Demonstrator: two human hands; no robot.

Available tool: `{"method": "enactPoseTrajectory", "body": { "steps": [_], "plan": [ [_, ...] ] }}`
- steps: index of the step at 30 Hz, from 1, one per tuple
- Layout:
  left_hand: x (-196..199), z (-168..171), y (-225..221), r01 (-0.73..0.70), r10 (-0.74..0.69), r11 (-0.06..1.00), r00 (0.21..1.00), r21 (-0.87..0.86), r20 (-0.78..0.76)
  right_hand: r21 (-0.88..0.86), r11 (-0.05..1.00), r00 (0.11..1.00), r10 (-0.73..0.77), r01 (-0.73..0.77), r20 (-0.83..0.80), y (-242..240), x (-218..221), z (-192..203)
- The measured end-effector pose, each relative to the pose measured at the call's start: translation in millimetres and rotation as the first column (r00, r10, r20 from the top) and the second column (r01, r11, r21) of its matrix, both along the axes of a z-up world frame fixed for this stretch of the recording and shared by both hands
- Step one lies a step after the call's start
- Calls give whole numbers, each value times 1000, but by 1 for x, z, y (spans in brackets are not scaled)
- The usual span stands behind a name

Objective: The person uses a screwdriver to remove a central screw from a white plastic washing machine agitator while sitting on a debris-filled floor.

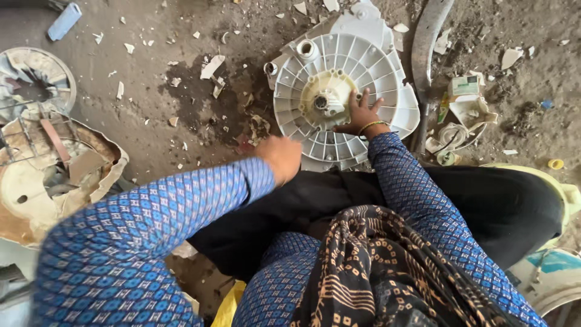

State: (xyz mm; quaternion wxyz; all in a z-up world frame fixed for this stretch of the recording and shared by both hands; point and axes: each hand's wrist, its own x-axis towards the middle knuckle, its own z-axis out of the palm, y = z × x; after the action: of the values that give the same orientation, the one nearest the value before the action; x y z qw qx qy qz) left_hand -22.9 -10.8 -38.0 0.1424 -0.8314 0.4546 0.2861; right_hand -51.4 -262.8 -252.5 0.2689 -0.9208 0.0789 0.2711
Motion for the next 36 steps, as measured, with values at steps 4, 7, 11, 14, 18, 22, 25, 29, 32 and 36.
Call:
{"method": "enactPoseTrajectory", "body": {
  "steps": [4, 7, 11, 14, 18, 22, 25, 29, 32, 36],
  "plan": [
    [16, -24, 4, -550, 502, 832, 801, -69, -327, -19, 1000, 1000, 8, -8, -8, -4, -9, -1],
    [17, -24, 21, -767, 672, 639, 526, 50, -522, -22, 1000, 1000, -1, 1, -5, -1, -7, -7],
    [28, 0, 27, -588, 497, 794, 775, -157, -390, -18, 999, 996, -50, 51, 70, -4, -7, -20],
    [16, 20, 28, 336, -308, 940, 911, -63, 273, -17, 997, 992, -77, 79, 102, -7, -12, -27],
    [-10, 33, 22, 263, -270, 963, 931, 64, 245, -33, 999, 992, -38, 42, 121, 1, -17, -18],
    [-23, 19, 20, 241, -244, 967, 969, 78, 38, -30, 991, 988, -131, 129, -85, 1, -14, 2],
    [-35, -7, 39, 80, -77, 994, 996, -73, 34, -55, 996, 995, -75, 71, -67, 3, -17, 4],
    [-27, -42, 33, -404, 323, 789, 914, -464, -246, -54, 998, 998, -43, 41, -40, 0, -12, -7],
    [4, -41, 23, -691, 562, 712, 667, -126, -489, -81, 996, 997, -44, 49, 68, 5, -17, -17],
    [21, -13, 8, -679, 607, 734, 653, 5, -453, -33, 987, 988, -157, 157, -4, 2, -19, -14]
  ]
}}
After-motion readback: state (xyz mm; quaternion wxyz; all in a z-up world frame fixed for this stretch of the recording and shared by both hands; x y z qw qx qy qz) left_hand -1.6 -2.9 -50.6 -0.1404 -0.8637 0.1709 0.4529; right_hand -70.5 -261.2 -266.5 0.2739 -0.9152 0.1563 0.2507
